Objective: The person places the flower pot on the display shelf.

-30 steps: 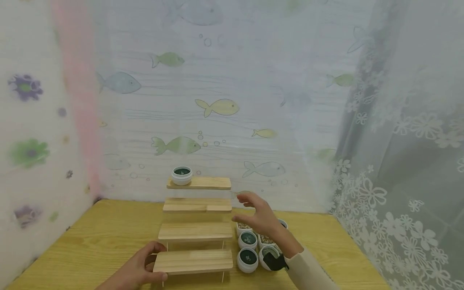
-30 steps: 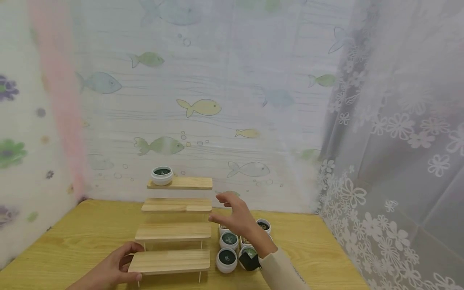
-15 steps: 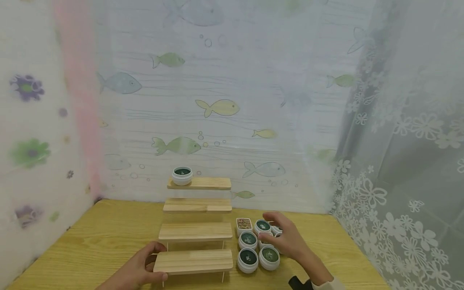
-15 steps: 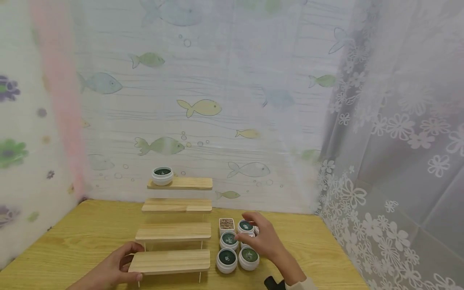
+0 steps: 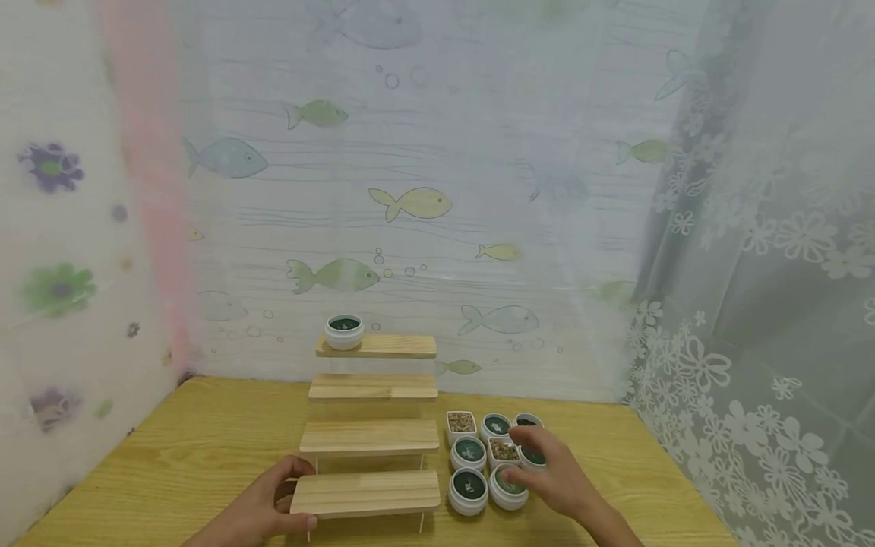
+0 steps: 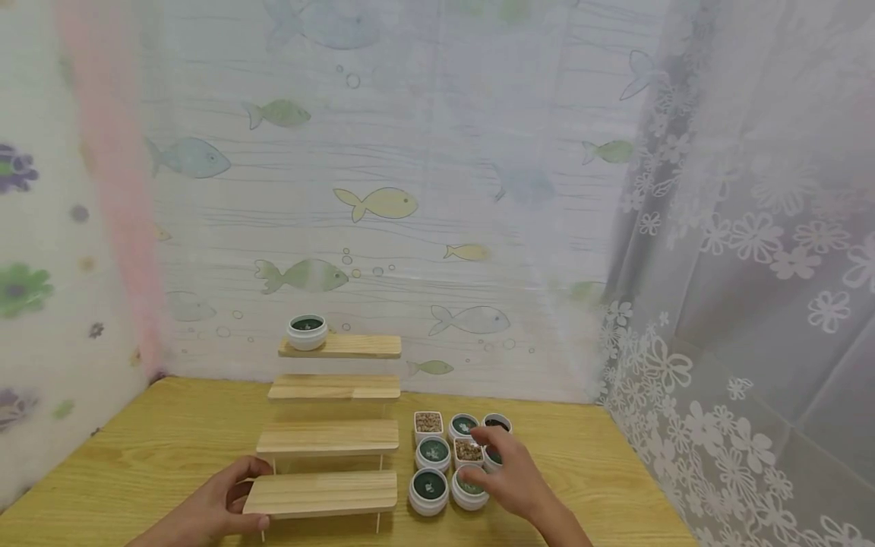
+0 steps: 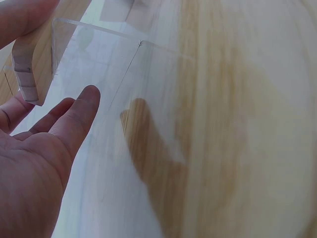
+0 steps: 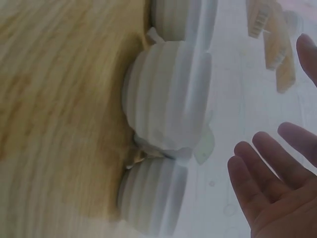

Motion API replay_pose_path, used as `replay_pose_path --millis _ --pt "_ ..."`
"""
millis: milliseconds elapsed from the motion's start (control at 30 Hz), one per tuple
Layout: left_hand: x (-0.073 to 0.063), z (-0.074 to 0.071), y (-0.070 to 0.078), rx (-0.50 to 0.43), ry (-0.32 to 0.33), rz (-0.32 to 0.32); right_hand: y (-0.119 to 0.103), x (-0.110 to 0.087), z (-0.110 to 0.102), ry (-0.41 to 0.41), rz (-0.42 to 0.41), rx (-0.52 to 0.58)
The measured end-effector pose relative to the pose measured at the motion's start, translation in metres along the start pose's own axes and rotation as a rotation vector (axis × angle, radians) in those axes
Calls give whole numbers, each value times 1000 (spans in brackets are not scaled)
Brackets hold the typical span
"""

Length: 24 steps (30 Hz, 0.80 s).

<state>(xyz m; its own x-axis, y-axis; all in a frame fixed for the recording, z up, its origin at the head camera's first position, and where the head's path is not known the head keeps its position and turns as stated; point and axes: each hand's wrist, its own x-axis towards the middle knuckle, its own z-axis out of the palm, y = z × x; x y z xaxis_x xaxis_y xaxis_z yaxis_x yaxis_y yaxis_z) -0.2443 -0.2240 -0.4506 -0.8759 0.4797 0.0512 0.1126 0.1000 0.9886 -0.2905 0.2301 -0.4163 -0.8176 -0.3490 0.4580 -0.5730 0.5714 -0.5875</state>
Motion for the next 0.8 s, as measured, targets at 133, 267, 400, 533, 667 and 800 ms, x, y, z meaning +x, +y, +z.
replay_pose_path --millis 133,267,400,533,667,800 --pt "1 0 0 3 7 -3 4 -6 1 0 -12 -25" --pt "1 0 0 1 9 -11 7 -9 3 -3 21 -16" --pt "1 0 1 -10 8 -15 9 -10 5 -7 39 -21" --pt "0 0 1 -13 9 -9 10 -12 5 -38 59 -39" --pt "0 0 1 -13 10 -7 12 -14 7 -61 60 -48" --pt "1 0 0 0 22 -13 15 -15 9 -65 47 -51"
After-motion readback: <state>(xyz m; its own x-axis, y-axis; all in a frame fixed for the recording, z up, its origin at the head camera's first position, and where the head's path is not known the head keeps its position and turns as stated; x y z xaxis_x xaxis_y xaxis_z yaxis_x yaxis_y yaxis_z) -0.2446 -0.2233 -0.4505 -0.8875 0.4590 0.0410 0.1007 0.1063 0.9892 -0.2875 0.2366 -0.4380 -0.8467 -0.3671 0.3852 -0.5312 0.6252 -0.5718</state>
